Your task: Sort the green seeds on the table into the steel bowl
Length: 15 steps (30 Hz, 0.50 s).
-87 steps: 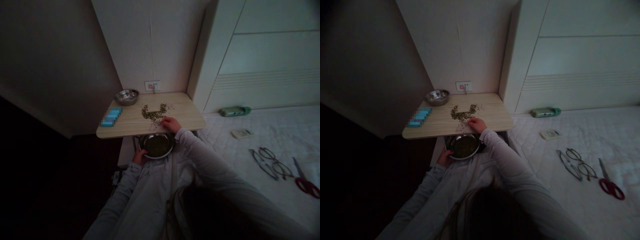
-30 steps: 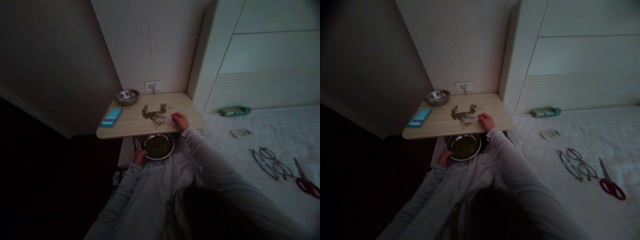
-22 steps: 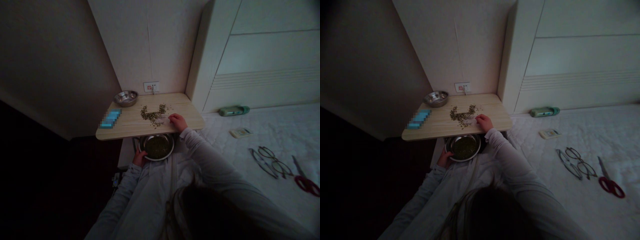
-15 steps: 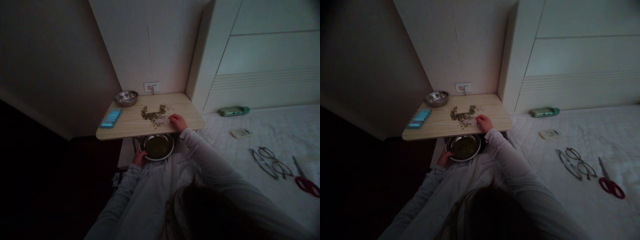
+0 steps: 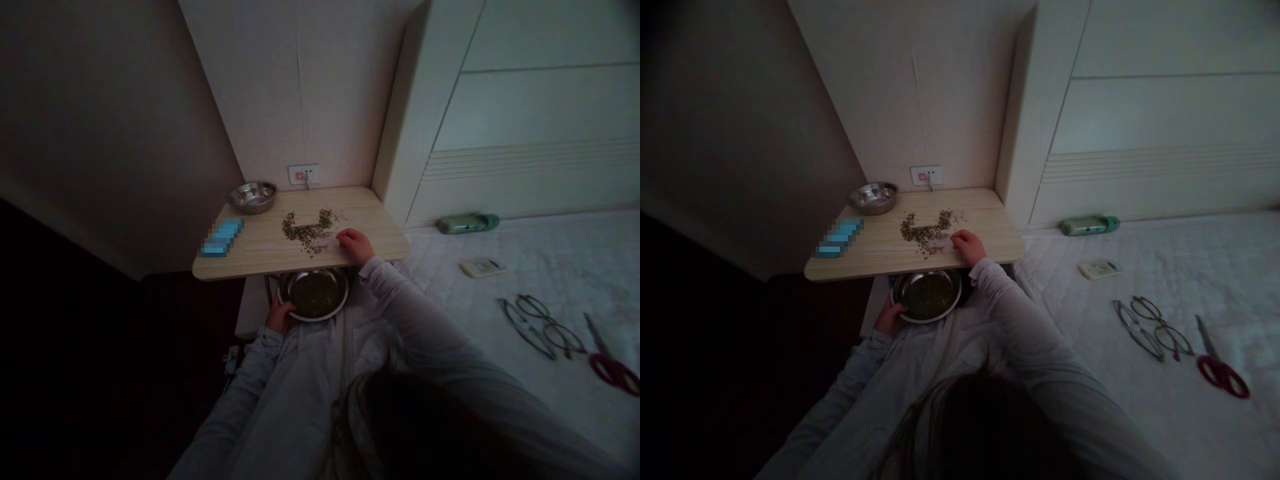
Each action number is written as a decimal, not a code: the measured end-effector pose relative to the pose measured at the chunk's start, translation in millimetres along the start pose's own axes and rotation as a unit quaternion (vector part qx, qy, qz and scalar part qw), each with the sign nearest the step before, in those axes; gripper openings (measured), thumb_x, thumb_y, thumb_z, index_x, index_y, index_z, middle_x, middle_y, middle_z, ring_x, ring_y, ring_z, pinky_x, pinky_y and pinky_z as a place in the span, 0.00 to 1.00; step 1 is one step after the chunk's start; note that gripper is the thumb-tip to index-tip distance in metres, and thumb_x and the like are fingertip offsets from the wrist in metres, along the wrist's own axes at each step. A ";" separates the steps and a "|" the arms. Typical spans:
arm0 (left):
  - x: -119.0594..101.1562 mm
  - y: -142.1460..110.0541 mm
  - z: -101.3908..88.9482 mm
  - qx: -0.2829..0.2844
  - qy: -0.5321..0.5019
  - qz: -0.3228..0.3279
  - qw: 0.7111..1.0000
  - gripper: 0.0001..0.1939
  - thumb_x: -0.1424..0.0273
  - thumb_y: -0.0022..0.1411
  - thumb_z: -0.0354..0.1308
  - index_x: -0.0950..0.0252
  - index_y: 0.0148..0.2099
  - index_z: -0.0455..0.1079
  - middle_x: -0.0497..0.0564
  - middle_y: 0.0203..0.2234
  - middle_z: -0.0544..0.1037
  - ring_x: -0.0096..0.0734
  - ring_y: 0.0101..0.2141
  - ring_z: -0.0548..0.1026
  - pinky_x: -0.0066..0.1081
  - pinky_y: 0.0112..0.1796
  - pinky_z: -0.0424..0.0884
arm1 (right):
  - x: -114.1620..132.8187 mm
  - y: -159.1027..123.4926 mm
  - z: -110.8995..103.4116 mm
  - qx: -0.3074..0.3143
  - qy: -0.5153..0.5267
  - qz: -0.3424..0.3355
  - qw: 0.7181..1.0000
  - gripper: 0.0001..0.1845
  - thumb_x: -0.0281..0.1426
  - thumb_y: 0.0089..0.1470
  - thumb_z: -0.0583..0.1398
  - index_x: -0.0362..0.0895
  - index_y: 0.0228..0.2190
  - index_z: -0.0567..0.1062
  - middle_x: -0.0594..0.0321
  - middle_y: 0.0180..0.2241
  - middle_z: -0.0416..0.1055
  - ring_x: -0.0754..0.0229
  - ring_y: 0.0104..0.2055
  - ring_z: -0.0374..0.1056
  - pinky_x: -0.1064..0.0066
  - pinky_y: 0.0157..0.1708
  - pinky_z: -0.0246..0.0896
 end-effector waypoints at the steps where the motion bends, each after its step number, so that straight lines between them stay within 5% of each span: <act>1: -0.2 -0.3 0.4 0.002 0.000 0.001 1.000 0.33 0.79 0.32 0.54 0.61 0.47 0.64 0.44 0.24 0.72 0.33 0.28 0.71 0.30 0.25 0.69 | 0.5 -0.3 0.0 0.001 0.001 -0.001 1.000 0.07 0.33 0.38 0.54 0.43 0.22 0.69 0.71 0.16 0.63 0.66 0.22 0.59 0.72 0.29 0.54; 15: 5.7 4.9 -5.8 -0.016 -0.002 -0.018 1.000 0.35 0.81 0.31 0.54 0.60 0.48 0.64 0.45 0.26 0.73 0.33 0.27 0.71 0.30 0.24 0.69 | 0.3 -1.0 -0.4 -0.004 0.000 0.007 1.000 0.07 0.34 0.38 0.54 0.43 0.21 0.69 0.71 0.15 0.63 0.66 0.22 0.58 0.72 0.27 0.54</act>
Point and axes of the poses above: each hand's wrist, its own y-axis towards the middle knuckle, its own z-axis out of the palm, x = y × z, the point moved 8 cm from there along y, towards the middle knuckle
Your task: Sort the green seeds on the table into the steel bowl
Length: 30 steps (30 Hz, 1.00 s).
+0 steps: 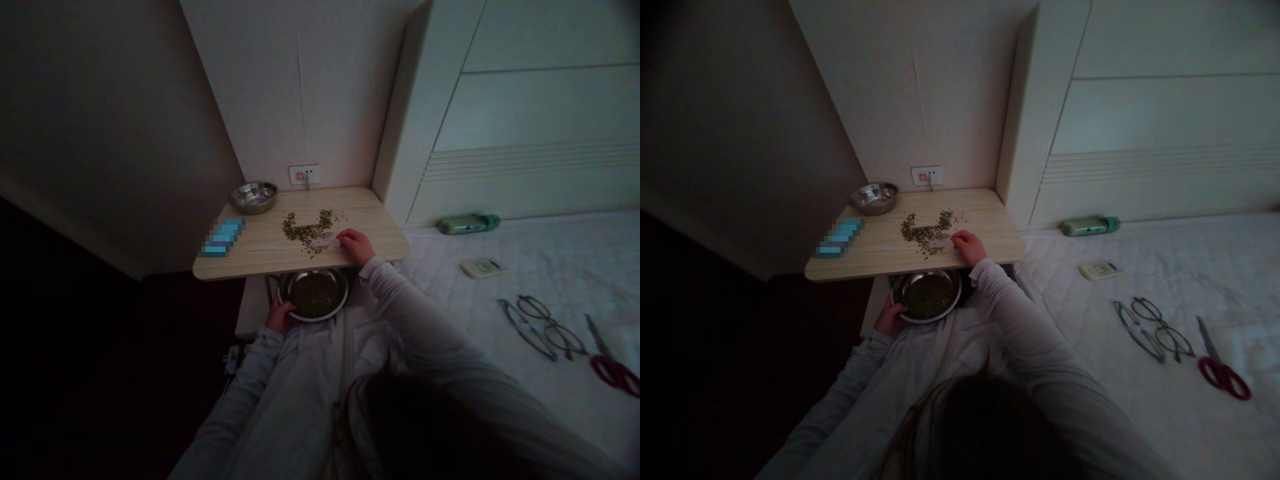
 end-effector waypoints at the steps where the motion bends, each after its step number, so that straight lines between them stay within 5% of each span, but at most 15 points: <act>1: -0.1 -0.5 0.5 0.002 -0.003 -0.001 1.000 0.35 0.81 0.31 0.54 0.60 0.48 0.64 0.44 0.26 0.73 0.33 0.27 0.71 0.30 0.24 0.70 | -0.5 0.3 0.4 0.003 0.002 -0.001 1.000 0.07 0.34 0.38 0.54 0.43 0.21 0.69 0.71 0.15 0.62 0.66 0.22 0.58 0.72 0.27 0.54; 30: -7.6 -10.8 5.5 -0.007 0.004 -0.006 1.000 0.33 0.82 0.33 0.52 0.59 0.47 0.64 0.45 0.27 0.72 0.34 0.28 0.72 0.30 0.23 0.70 | 0.5 -0.4 -0.6 0.000 -0.001 -0.008 1.000 0.08 0.33 0.37 0.54 0.43 0.22 0.69 0.71 0.16 0.63 0.66 0.22 0.59 0.72 0.29 0.55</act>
Point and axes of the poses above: each hand's wrist, its own y-axis towards the middle knuckle, its own z-axis out of the palm, x = y × z, the point moved 8 cm from there along y, towards the middle knuckle
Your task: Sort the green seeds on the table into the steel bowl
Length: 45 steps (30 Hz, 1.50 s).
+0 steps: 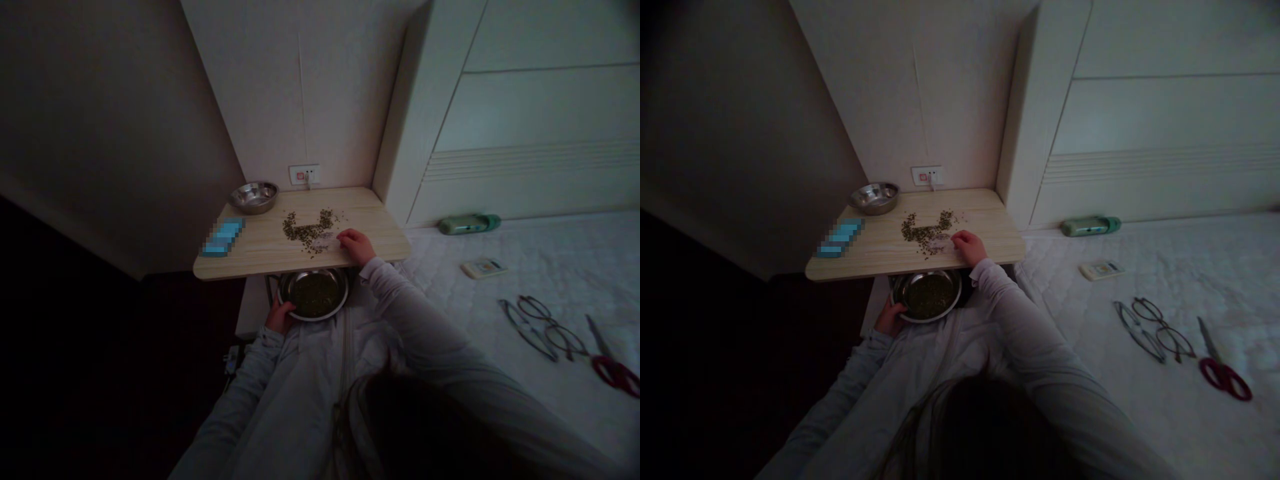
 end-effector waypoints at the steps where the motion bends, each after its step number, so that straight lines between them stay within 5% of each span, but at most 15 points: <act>1: 0.0 -0.3 0.3 0.000 0.000 -0.001 1.000 0.33 0.82 0.33 0.52 0.58 0.47 0.64 0.45 0.27 0.72 0.34 0.28 0.72 0.30 0.23 0.70 | -0.2 0.0 0.1 0.002 -0.002 0.001 1.000 0.08 0.33 0.38 0.54 0.43 0.22 0.70 0.71 0.16 0.63 0.66 0.23 0.59 0.72 0.29 0.55; 45: -2.5 -3.6 3.6 0.005 0.003 -0.008 1.000 0.33 0.81 0.33 0.53 0.59 0.47 0.64 0.44 0.26 0.72 0.33 0.28 0.72 0.31 0.23 0.70 | 1.7 -1.3 0.1 -0.003 0.004 0.005 1.000 0.07 0.33 0.37 0.54 0.44 0.22 0.69 0.71 0.16 0.63 0.66 0.23 0.60 0.72 0.30 0.56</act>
Point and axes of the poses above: each hand's wrist, its own y-axis towards the middle knuckle, its own z-axis out of the palm, x = y × z, the point moved 8 cm from there along y, towards the middle knuckle
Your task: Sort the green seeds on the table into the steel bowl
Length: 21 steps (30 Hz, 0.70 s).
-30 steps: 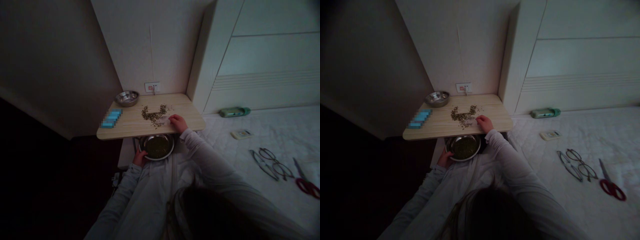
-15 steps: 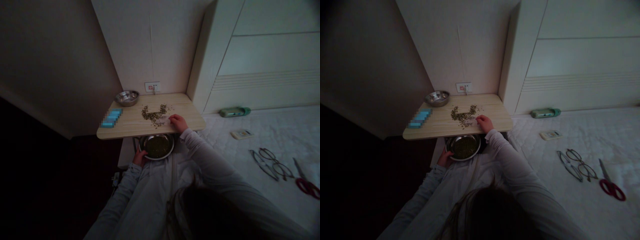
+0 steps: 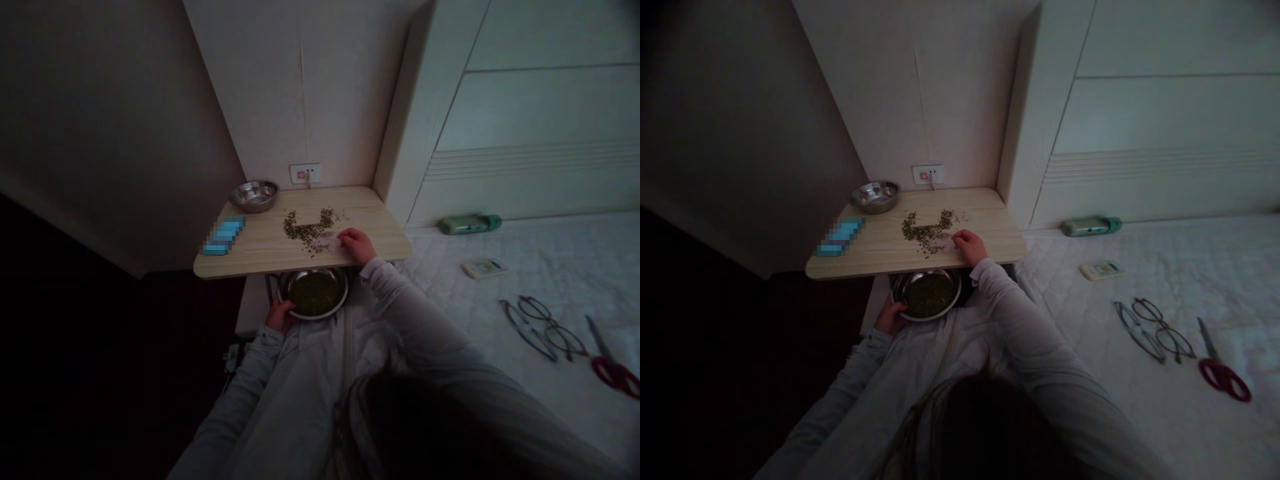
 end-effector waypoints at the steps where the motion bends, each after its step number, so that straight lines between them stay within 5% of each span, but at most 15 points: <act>1: 0.0 0.4 -0.1 0.001 0.000 0.001 1.000 0.33 0.81 0.33 0.53 0.59 0.47 0.64 0.44 0.25 0.72 0.33 0.28 0.72 0.31 0.23 0.70 | 0.8 -0.2 0.1 0.001 -0.002 -0.001 1.000 0.07 0.33 0.37 0.54 0.44 0.22 0.69 0.71 0.16 0.63 0.66 0.23 0.60 0.72 0.30 0.56; 15: 2.8 3.0 -2.5 0.004 0.003 0.005 1.000 0.33 0.82 0.34 0.53 0.58 0.47 0.64 0.45 0.26 0.72 0.33 0.28 0.72 0.31 0.23 0.71 | -1.4 0.4 2.5 0.017 -0.015 -0.011 1.000 0.08 0.34 0.38 0.53 0.44 0.22 0.69 0.70 0.17 0.64 0.65 0.23 0.60 0.72 0.31 0.55; 21: 3.9 3.9 -2.4 0.010 -0.010 0.006 1.000 0.33 0.82 0.34 0.53 0.58 0.47 0.63 0.45 0.28 0.72 0.32 0.28 0.72 0.31 0.24 0.71 | 1.0 -2.5 8.0 0.036 -0.095 -0.036 0.994 0.08 0.32 0.40 0.53 0.43 0.24 0.71 0.69 0.18 0.65 0.65 0.24 0.59 0.72 0.29 0.54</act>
Point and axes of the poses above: each hand's wrist, its own y-axis towards the middle knuckle, its own z-axis out of the palm, x = y × z, the point moved 8 cm from there along y, towards the middle knuckle
